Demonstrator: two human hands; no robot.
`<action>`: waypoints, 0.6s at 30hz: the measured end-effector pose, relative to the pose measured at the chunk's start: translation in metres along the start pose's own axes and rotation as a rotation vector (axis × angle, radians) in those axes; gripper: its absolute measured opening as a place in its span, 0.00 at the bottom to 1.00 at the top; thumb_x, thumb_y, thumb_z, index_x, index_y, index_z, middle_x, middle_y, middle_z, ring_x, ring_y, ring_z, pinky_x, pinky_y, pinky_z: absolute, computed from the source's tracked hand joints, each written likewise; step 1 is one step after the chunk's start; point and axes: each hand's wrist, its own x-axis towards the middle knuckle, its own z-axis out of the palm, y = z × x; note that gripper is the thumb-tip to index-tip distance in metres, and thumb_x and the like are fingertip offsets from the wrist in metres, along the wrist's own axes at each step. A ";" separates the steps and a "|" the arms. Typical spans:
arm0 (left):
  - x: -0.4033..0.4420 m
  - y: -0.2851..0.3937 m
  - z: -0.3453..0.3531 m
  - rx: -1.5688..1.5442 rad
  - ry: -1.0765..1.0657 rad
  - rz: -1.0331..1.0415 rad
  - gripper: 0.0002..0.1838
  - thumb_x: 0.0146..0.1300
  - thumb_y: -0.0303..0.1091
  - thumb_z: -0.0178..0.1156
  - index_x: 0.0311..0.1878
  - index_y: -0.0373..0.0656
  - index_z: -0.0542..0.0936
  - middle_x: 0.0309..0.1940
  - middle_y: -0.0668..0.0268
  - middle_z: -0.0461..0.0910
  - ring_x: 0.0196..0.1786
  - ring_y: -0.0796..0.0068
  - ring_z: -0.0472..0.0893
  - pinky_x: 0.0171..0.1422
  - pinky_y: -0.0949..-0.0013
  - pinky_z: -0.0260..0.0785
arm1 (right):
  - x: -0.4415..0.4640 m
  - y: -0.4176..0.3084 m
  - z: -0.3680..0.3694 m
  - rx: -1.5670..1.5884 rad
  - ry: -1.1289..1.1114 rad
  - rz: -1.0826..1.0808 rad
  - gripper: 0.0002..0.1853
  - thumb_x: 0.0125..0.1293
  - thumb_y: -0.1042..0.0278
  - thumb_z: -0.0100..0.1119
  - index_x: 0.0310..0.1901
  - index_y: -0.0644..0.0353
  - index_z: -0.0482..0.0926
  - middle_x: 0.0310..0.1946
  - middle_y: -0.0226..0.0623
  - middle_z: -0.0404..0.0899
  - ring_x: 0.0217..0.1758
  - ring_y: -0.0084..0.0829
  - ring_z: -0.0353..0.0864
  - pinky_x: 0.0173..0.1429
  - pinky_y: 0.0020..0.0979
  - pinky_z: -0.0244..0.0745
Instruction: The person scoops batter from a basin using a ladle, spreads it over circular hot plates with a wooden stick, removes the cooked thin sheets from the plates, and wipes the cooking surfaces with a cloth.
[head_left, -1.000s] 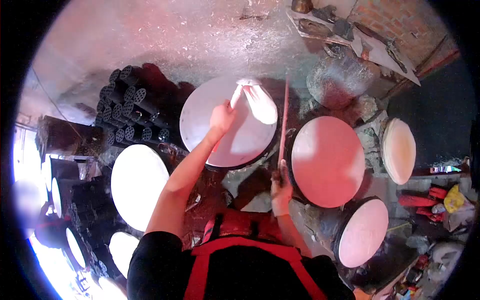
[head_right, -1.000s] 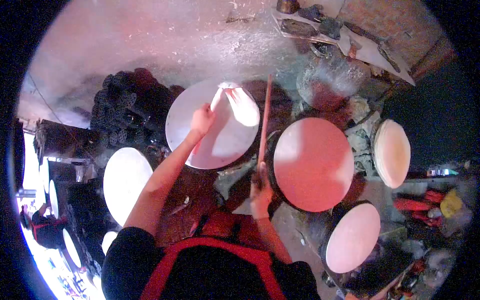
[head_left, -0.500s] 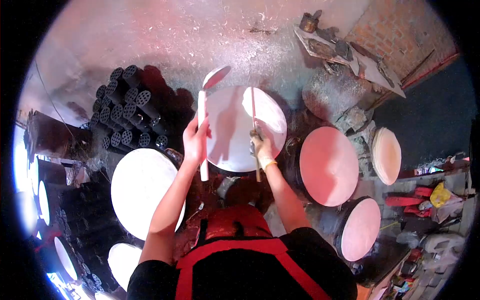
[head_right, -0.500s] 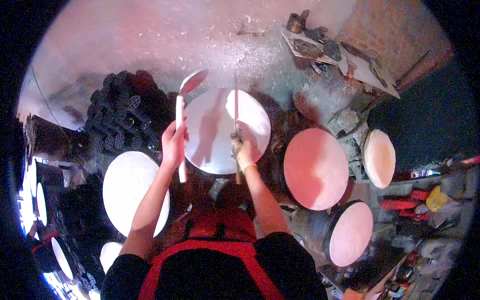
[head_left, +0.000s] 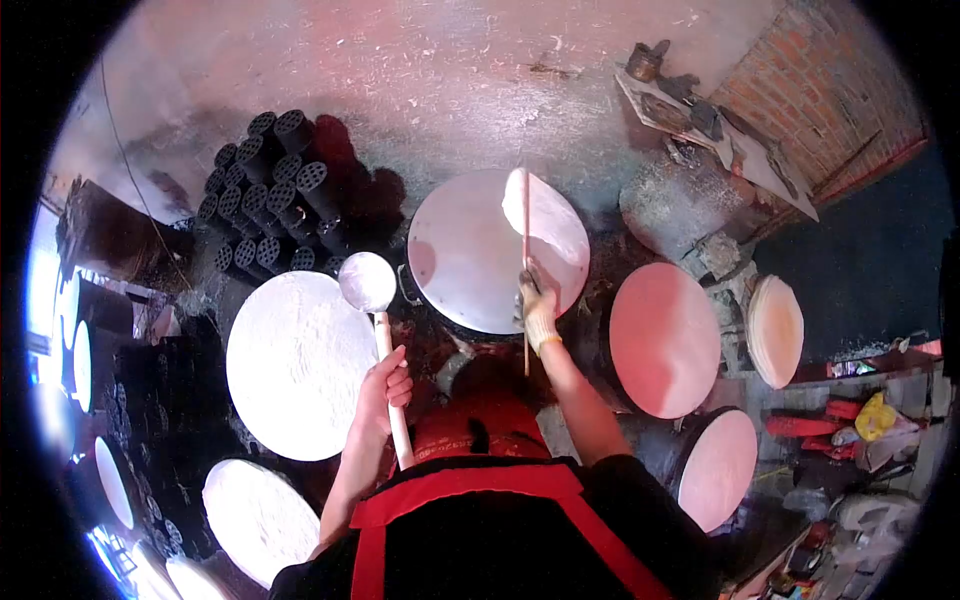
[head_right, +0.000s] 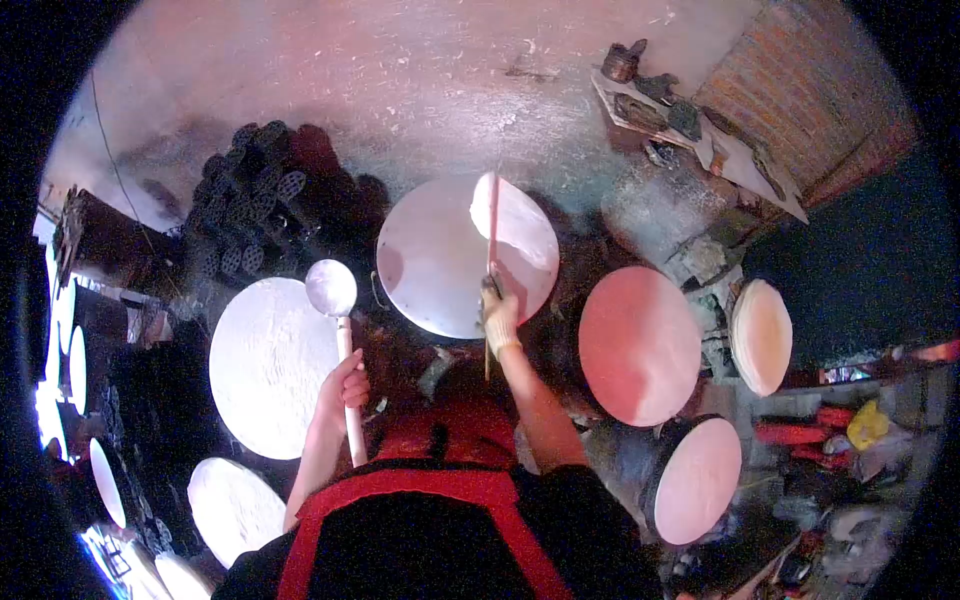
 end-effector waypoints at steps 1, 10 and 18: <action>-0.001 -0.002 -0.002 0.012 0.017 0.025 0.11 0.66 0.36 0.56 0.28 0.45 0.69 0.12 0.79 0.56 0.10 0.87 0.55 0.12 0.81 0.46 | -0.004 -0.012 0.003 -0.044 -0.047 -0.021 0.17 0.65 0.56 0.57 0.54 0.50 0.75 0.14 0.20 0.64 0.10 0.17 0.62 0.11 0.23 0.56; -0.012 -0.038 -0.008 0.046 0.208 0.197 0.07 0.63 0.31 0.57 0.31 0.43 0.70 0.20 0.73 0.65 0.19 0.85 0.63 0.16 0.82 0.54 | 0.008 -0.011 -0.101 -0.096 -0.318 0.141 0.16 0.68 0.60 0.52 0.57 0.40 0.72 0.14 0.25 0.65 0.08 0.19 0.58 0.10 0.24 0.46; -0.022 -0.103 -0.010 -0.223 0.213 0.196 0.08 0.64 0.30 0.53 0.43 0.36 0.73 0.26 0.71 0.64 0.20 0.86 0.60 0.17 0.85 0.51 | 0.060 -0.024 -0.090 -0.285 -0.541 0.091 0.21 0.68 0.56 0.53 0.63 0.37 0.69 0.15 0.21 0.61 0.09 0.17 0.55 0.11 0.23 0.49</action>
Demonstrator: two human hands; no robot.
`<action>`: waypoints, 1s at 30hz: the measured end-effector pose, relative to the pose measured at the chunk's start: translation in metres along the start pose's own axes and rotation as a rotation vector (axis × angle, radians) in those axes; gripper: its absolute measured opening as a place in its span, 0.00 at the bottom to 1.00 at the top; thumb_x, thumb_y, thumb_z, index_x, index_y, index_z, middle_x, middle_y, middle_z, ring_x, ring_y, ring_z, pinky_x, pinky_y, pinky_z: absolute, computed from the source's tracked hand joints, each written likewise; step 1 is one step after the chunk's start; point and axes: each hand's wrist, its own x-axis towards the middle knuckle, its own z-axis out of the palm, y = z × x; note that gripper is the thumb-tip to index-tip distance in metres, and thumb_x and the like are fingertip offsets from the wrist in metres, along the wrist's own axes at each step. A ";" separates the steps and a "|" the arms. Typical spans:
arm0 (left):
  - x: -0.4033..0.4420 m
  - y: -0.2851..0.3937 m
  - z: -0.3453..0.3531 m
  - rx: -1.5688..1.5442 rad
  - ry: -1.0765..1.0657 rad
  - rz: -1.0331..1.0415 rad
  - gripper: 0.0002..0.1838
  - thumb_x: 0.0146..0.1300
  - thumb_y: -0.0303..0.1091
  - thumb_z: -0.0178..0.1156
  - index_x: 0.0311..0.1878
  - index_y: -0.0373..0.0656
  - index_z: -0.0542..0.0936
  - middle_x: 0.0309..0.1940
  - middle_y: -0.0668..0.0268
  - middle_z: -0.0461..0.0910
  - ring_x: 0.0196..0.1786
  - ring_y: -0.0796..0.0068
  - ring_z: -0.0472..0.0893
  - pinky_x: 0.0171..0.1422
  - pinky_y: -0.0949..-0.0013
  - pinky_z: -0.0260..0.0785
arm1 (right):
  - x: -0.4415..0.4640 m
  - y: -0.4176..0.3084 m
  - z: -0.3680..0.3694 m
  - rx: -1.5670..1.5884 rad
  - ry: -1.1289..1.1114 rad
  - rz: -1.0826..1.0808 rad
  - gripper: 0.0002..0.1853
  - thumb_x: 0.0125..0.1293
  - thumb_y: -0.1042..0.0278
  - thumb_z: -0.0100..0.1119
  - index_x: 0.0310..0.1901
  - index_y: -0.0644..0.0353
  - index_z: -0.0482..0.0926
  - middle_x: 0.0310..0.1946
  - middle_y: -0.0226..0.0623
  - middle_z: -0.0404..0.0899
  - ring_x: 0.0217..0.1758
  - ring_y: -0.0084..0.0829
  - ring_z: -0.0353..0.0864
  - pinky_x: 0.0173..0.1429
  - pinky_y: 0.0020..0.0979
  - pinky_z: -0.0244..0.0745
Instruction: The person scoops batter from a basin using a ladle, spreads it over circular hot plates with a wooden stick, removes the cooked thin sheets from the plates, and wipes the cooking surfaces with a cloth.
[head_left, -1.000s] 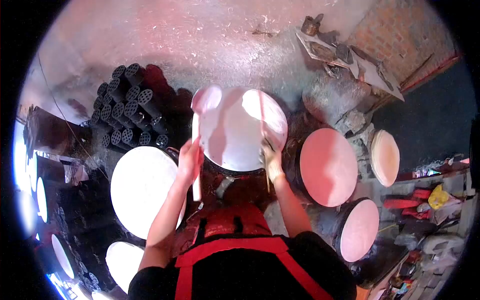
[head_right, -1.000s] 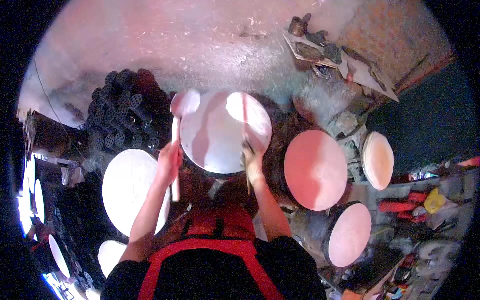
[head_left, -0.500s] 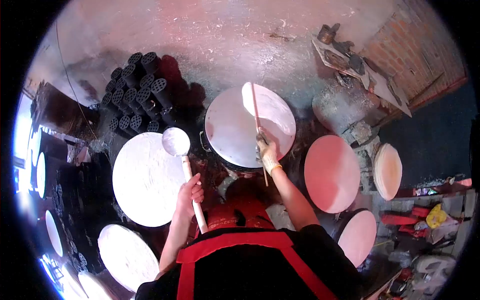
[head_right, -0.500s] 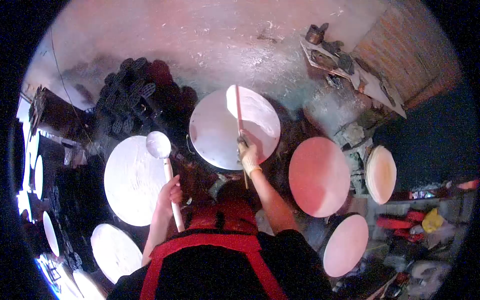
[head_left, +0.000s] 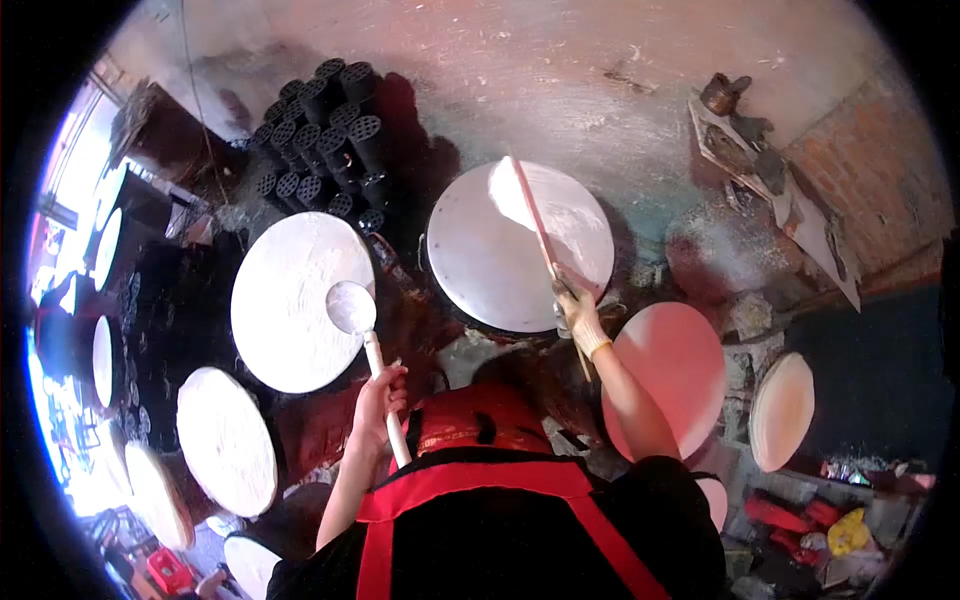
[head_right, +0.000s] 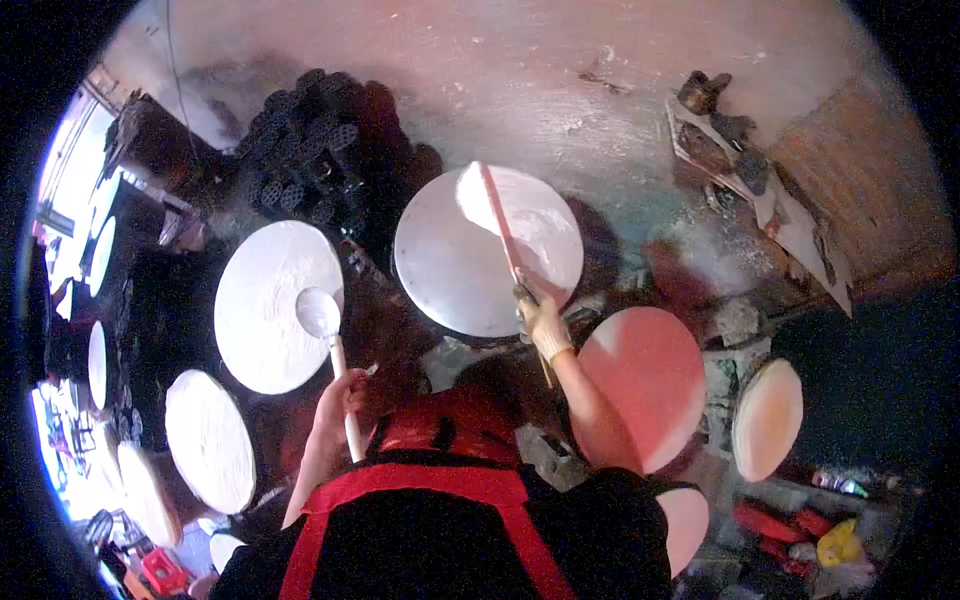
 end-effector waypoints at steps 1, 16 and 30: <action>-0.002 -0.005 0.002 -0.027 -0.023 -0.027 0.09 0.65 0.31 0.52 0.43 0.36 0.73 0.26 0.71 0.64 0.21 0.86 0.61 0.18 0.84 0.52 | -0.008 -0.009 0.000 -0.007 -0.058 0.017 0.22 0.68 0.58 0.53 0.63 0.42 0.68 0.15 0.21 0.62 0.09 0.16 0.56 0.11 0.22 0.49; -0.049 -0.060 0.060 0.253 0.257 0.201 0.15 0.65 0.36 0.54 0.50 0.40 0.78 0.41 0.72 0.75 0.43 0.83 0.72 0.50 0.77 0.67 | 0.045 -0.044 -0.055 -0.167 -0.273 -0.075 0.23 0.64 0.75 0.51 0.62 0.51 0.70 0.19 0.24 0.69 0.13 0.16 0.61 0.13 0.21 0.55; -0.085 -0.100 0.064 0.340 0.511 0.078 0.15 0.62 0.40 0.57 0.48 0.45 0.80 0.35 0.75 0.69 0.34 0.84 0.71 0.41 0.82 0.67 | 0.024 -0.067 -0.076 -0.356 -0.462 0.106 0.24 0.66 0.66 0.53 0.64 0.52 0.66 0.17 0.23 0.68 0.11 0.15 0.60 0.10 0.22 0.56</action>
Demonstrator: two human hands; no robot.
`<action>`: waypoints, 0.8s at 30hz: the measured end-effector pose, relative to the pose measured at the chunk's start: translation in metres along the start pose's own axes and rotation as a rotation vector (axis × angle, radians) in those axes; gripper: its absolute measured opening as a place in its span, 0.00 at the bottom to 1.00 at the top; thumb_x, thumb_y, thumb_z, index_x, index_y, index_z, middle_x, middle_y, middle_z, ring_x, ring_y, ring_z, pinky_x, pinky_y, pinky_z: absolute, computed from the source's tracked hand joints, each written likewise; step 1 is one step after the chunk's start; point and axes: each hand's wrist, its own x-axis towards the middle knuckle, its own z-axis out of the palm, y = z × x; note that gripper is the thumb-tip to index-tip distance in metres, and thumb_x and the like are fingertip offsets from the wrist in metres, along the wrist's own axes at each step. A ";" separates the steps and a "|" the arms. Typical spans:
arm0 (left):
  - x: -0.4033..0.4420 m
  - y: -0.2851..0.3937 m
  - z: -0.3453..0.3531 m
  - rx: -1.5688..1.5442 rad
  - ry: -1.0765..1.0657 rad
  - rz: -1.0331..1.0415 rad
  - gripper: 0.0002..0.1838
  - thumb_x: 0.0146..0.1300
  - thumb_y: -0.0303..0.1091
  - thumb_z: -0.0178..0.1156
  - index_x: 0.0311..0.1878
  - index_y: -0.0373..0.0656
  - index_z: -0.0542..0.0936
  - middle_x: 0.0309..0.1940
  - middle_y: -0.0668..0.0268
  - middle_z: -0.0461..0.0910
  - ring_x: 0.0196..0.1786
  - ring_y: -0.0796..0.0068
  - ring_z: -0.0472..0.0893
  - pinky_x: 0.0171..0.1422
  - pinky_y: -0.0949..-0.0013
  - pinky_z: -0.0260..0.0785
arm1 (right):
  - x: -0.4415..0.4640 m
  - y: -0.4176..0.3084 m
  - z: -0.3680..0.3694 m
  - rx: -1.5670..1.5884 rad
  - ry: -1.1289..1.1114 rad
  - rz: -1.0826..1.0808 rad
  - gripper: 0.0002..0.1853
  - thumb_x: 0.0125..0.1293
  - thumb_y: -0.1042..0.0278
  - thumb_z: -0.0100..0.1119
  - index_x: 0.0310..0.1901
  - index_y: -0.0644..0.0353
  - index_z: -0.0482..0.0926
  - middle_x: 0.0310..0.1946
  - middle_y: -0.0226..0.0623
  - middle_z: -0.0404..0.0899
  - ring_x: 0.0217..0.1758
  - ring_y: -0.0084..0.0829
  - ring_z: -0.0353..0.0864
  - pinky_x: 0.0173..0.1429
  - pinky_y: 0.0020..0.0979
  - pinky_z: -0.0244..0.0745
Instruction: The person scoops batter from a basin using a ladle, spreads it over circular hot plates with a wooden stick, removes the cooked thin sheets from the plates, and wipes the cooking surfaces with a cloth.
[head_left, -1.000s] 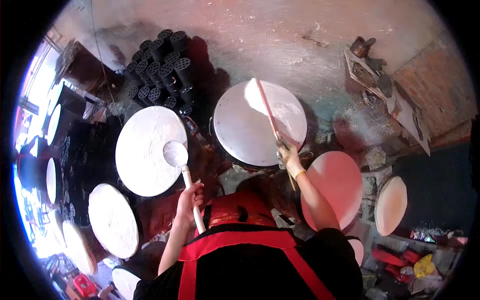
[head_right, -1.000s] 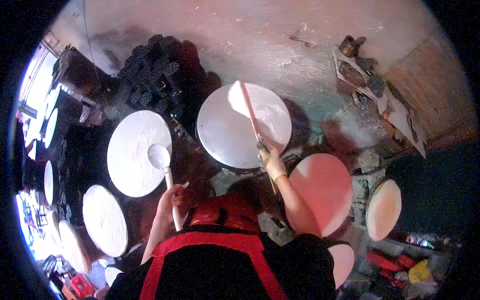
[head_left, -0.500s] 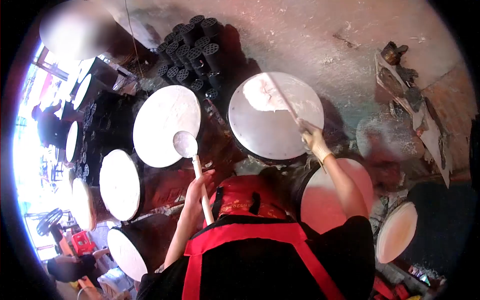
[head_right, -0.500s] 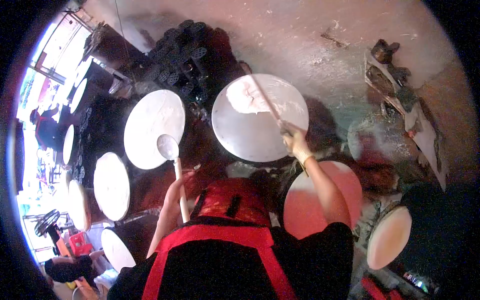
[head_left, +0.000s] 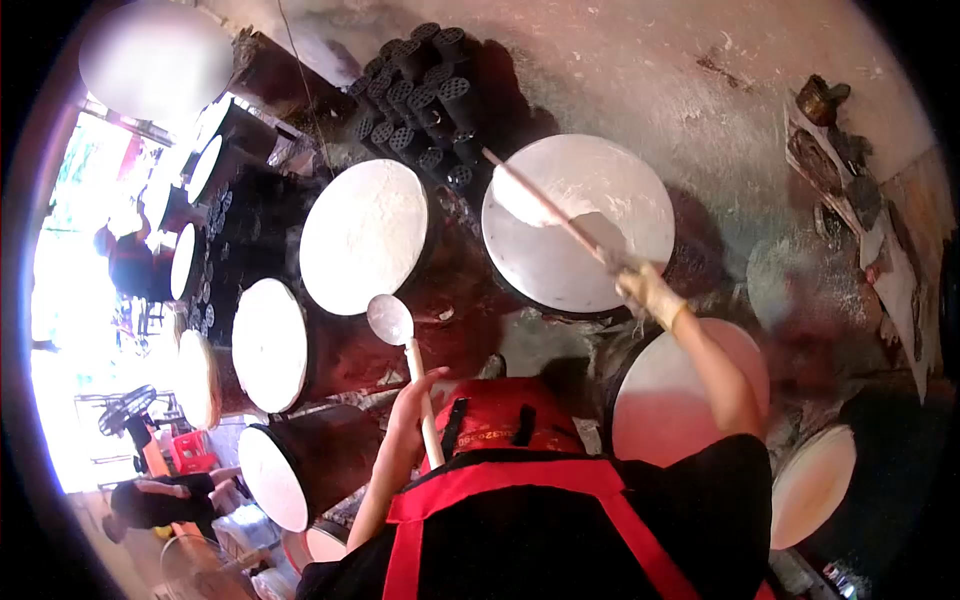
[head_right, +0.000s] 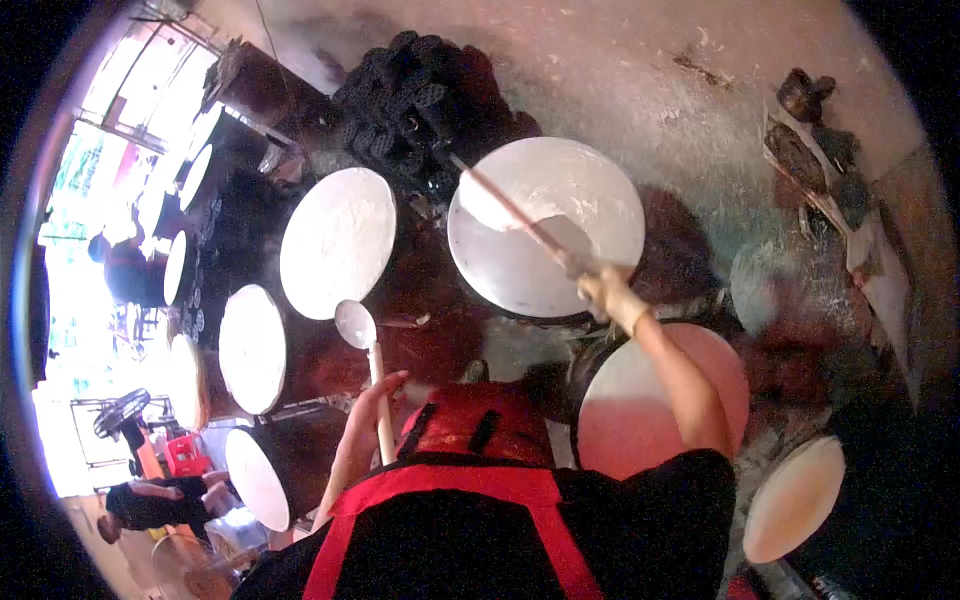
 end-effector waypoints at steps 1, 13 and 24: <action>0.017 -0.011 -0.011 0.013 -0.072 0.123 0.14 0.62 0.39 0.56 0.48 0.45 0.80 0.38 0.74 0.72 0.35 0.85 0.71 0.43 0.82 0.66 | -0.024 0.008 0.008 -0.002 -0.092 -0.091 0.24 0.67 0.67 0.53 0.64 0.51 0.66 0.17 0.22 0.69 0.11 0.15 0.60 0.11 0.22 0.56; 0.058 0.056 -0.036 0.183 -0.469 0.096 0.13 0.64 0.36 0.56 0.49 0.41 0.76 0.50 0.69 0.77 0.56 0.80 0.71 0.62 0.72 0.62 | -0.097 0.118 0.120 0.306 0.139 -0.190 0.19 0.66 0.69 0.52 0.59 0.59 0.72 0.21 0.22 0.69 0.21 0.14 0.64 0.19 0.21 0.56; 0.101 0.064 -0.163 0.230 -0.529 0.157 0.22 0.63 0.32 0.56 0.58 0.33 0.68 0.36 0.69 0.78 0.36 0.84 0.70 0.42 0.80 0.61 | -0.006 0.060 0.336 0.778 0.468 -0.456 0.20 0.70 0.52 0.47 0.61 0.46 0.69 0.15 0.18 0.59 0.11 0.13 0.55 0.13 0.20 0.49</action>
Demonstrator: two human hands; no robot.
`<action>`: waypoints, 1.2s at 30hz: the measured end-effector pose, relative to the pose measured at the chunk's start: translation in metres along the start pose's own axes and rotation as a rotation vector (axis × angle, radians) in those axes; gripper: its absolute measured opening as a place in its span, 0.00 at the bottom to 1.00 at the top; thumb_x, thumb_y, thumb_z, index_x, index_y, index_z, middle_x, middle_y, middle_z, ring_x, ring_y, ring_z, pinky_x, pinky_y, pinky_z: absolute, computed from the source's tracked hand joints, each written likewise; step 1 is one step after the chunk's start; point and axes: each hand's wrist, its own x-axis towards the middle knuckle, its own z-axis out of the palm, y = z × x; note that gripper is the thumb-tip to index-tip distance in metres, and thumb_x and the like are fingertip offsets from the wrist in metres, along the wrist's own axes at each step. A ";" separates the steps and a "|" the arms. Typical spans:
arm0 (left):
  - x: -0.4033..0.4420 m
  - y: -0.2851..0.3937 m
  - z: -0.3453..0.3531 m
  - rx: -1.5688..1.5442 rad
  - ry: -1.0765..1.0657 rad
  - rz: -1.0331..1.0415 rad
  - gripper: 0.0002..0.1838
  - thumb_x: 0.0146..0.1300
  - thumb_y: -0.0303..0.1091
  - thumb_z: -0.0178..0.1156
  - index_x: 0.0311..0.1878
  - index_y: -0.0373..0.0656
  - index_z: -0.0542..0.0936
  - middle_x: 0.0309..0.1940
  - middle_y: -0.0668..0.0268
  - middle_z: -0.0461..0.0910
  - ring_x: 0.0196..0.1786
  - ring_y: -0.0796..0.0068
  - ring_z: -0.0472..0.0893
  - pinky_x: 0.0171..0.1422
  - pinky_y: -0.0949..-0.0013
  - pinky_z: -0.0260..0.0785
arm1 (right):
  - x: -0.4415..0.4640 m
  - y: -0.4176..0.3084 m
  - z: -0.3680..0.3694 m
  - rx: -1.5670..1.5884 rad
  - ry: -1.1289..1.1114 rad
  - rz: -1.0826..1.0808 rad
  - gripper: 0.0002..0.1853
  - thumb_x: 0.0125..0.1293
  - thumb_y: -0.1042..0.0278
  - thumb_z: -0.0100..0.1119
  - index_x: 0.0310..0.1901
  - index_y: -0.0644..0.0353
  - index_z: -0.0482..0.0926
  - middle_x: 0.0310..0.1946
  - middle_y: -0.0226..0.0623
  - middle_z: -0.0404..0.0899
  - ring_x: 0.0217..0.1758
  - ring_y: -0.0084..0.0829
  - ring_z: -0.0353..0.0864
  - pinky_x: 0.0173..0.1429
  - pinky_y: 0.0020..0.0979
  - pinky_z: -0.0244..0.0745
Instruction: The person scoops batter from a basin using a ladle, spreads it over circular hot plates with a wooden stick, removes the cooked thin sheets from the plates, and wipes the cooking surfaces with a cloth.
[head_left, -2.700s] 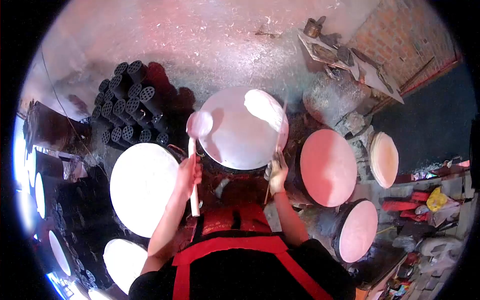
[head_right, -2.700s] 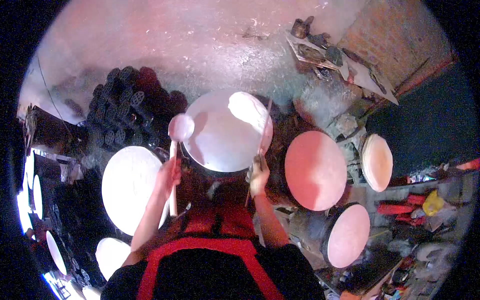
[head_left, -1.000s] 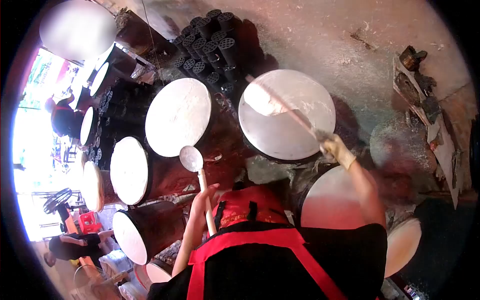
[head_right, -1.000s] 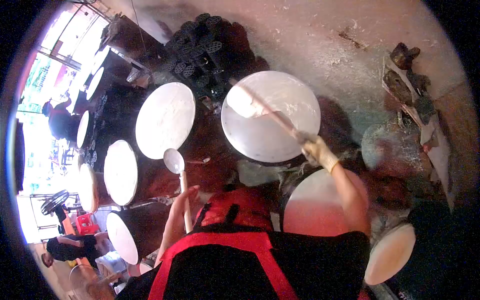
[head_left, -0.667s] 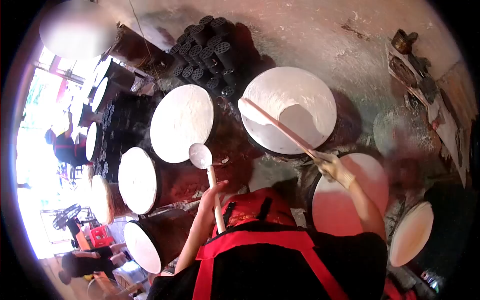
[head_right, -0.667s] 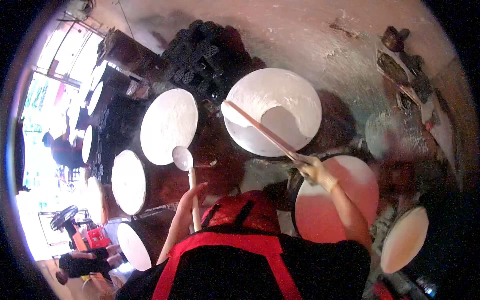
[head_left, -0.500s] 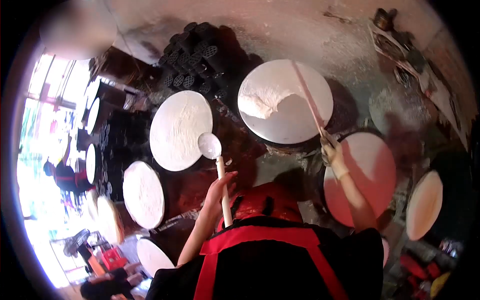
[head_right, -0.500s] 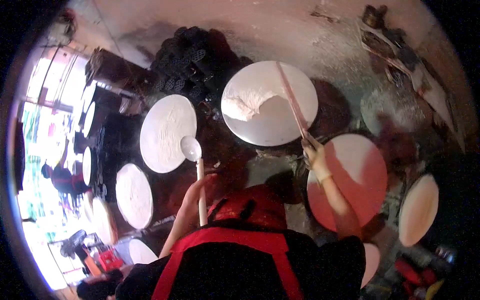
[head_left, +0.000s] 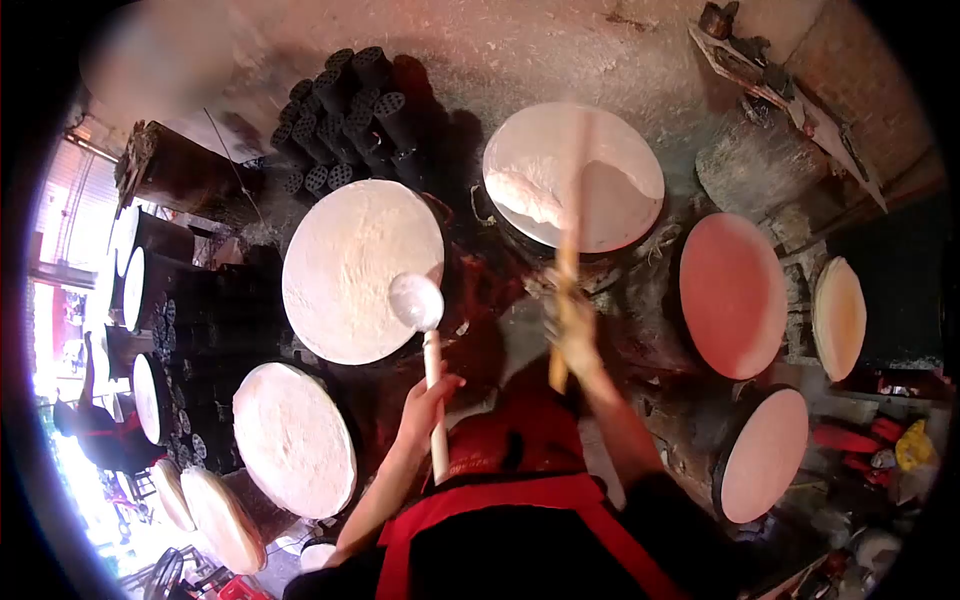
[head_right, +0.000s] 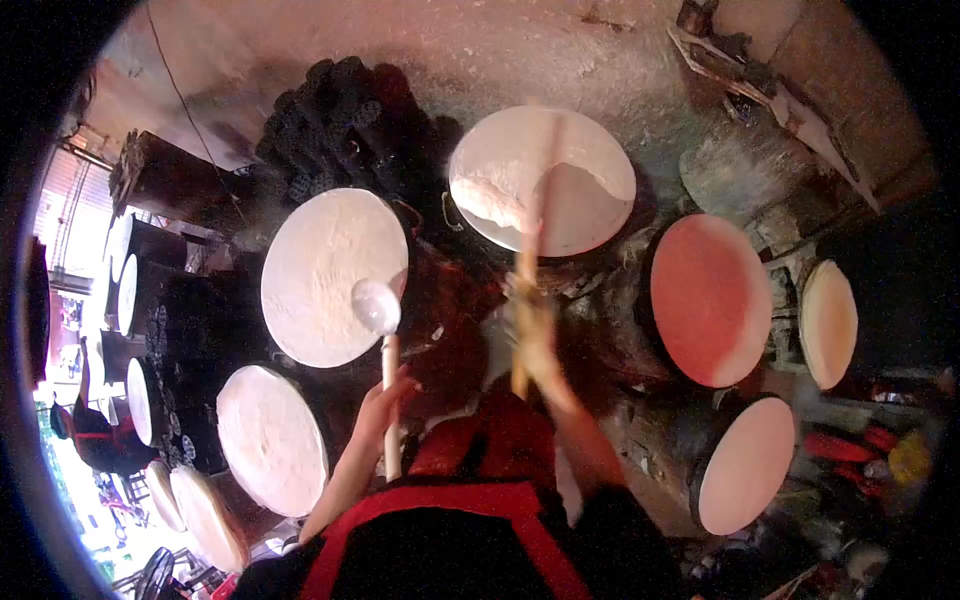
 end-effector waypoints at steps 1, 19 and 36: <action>-0.012 -0.001 -0.006 -0.092 0.033 0.007 0.19 0.63 0.32 0.57 0.55 0.34 0.71 0.36 0.69 0.78 0.36 0.83 0.71 0.43 0.79 0.62 | 0.040 0.026 0.032 -0.033 0.182 0.023 0.16 0.70 0.57 0.48 0.57 0.45 0.70 0.16 0.18 0.61 0.11 0.13 0.56 0.13 0.18 0.52; -0.036 -0.029 -0.047 -0.006 0.039 0.086 0.10 0.63 0.33 0.57 0.44 0.38 0.77 0.31 0.74 0.71 0.35 0.86 0.65 0.41 0.78 0.57 | 0.009 0.053 0.026 0.104 0.294 0.017 0.13 0.68 0.47 0.49 0.40 0.46 0.68 0.20 0.22 0.66 0.12 0.19 0.61 0.14 0.22 0.54; -0.032 -0.047 0.039 -0.047 0.095 0.168 0.08 0.63 0.30 0.55 0.42 0.37 0.76 0.36 0.70 0.76 0.36 0.83 0.67 0.43 0.77 0.60 | 0.011 -0.022 -0.108 -0.097 0.054 0.221 0.19 0.65 0.45 0.51 0.52 0.45 0.69 0.22 0.25 0.73 0.13 0.18 0.65 0.11 0.19 0.53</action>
